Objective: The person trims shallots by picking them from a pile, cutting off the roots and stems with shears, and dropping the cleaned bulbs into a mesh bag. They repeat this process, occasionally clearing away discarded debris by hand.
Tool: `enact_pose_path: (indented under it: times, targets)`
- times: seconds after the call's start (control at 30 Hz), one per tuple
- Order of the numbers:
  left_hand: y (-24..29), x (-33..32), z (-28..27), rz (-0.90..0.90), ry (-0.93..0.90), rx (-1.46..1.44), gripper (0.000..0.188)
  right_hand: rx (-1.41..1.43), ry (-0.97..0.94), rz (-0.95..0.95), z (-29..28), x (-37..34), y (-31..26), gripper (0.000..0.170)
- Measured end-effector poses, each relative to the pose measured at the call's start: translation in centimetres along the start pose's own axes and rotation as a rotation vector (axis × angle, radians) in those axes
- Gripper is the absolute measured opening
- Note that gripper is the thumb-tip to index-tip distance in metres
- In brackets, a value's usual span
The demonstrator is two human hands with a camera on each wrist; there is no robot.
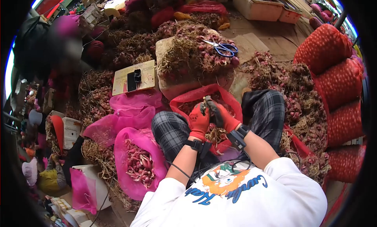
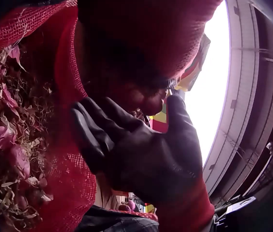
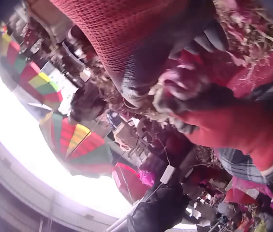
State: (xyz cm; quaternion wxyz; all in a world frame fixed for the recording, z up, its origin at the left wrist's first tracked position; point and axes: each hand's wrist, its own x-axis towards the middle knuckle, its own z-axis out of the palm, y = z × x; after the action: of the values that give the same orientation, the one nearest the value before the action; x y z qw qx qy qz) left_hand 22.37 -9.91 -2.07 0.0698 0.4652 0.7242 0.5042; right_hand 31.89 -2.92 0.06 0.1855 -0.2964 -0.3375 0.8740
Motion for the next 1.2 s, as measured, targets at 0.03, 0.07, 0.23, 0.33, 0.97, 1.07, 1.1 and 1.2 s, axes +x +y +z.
enact_pose_path:
  times: [0.03, 0.07, 0.23, 0.33, 0.97, 1.07, 1.1, 1.2]
  targets:
    - [0.2, -0.2, -0.2, -0.021, -0.039, 0.057, 0.027, -0.127, 0.059, -0.088, -0.4, 0.2, 0.3, 0.033]
    - [0.6, 0.0, -0.4, -0.038, -0.072, 0.111, 0.028, -0.26, 0.116, -0.179, -0.8, 0.8, 0.4, 0.03]
    - [1.7, 0.4, -0.4, -0.218, -0.3, 0.215, 0.033, -0.775, 0.42, -0.451, -1.2, 1.5, 0.1, 0.034]
    - [1.9, 0.1, 0.4, -0.147, -0.219, 0.065, 0.03, -0.741, 0.522, -0.468, -1.9, 2.3, 1.1, 0.031]
    - [0.3, 0.3, 0.9, -0.382, -0.203, -0.669, 0.023, 0.293, 0.019, -0.241, -2.9, -2.1, -3.2, 0.05]
    - [-0.2, -0.8, 0.4, -0.278, -0.265, -0.215, 0.028, 0.224, 0.014, -0.261, -4.0, -2.1, -2.5, 0.053]
    - [1.3, -1.0, -0.5, -0.253, -0.309, -0.237, 0.031, 0.221, 0.008, -0.26, -4.1, -2.3, -2.6, 0.053]
    - [1.4, -2.0, 0.1, -0.363, -0.281, -0.545, 0.042, 0.035, 0.116, -0.35, -2.6, -3.5, -2.9, 0.049]
